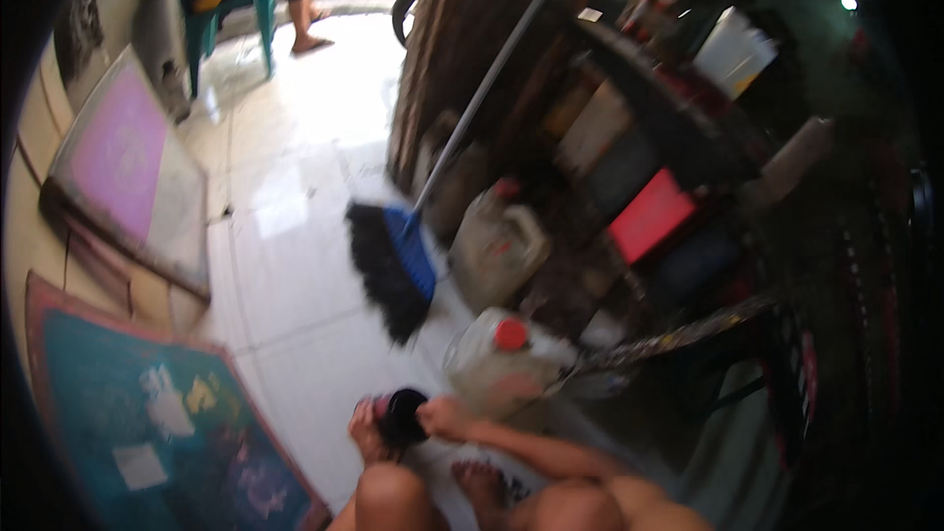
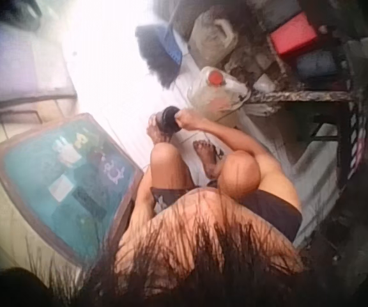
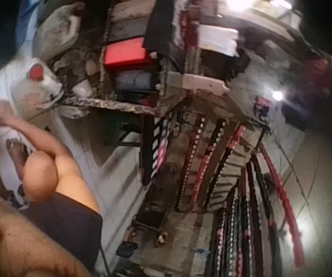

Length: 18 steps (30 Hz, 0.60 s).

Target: The person performs screen printing by spreading black ink across a screen with a squeegee and pulling a printed item through the mesh. They then sit on the floor to mix ink in a can, adding liquid from a jug and stirring with a spoon before returning to the screen to continue printing.

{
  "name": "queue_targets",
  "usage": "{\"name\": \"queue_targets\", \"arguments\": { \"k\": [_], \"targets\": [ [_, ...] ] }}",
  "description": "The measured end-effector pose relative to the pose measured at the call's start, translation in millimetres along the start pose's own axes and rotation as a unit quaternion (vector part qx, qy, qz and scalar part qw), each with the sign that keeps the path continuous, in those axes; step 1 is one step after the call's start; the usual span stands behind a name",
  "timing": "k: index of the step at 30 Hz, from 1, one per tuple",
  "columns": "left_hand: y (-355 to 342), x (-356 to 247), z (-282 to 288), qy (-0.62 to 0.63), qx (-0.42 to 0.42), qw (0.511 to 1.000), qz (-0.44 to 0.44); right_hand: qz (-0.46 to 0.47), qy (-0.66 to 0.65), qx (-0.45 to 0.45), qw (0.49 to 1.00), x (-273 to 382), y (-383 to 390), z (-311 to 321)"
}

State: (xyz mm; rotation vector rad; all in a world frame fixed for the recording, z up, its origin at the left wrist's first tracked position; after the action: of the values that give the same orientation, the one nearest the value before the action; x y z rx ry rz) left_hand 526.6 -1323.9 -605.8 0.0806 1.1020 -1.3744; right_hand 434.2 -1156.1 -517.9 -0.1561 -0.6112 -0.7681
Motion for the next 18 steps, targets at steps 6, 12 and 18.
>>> {"name": "queue_targets", "arguments": {
  "k": [6, 12, 18],
  "targets": [
    [-7, -22, 19, 0.025, 0.094, 0.992, 0.079, -0.039, 0.051, 0.029, 0.997, 17, 0, 12],
    [-6, -19, 21, 0.021, 0.090, 0.991, 0.096, -0.035, 0.008, -0.004, 0.999, 31, -9, 32],
    [-6, -24, 18, -0.002, 0.091, 0.991, 0.097, -0.030, 0.013, -0.002, 0.999, 31, -3, 31]
  ]
}}
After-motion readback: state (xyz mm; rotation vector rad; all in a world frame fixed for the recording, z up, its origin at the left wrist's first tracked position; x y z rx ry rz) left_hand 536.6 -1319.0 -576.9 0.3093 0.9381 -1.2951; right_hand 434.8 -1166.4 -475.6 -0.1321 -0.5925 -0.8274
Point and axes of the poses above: each hand's wrist, its own y-axis away from the middle knuckle, its own z-axis out of the back of the hand, x = y × z, the point moved 4 cm from there along -y, towards the middle knuckle, and after that the axes turned 4 degrees about y, right-handed, at the moved point
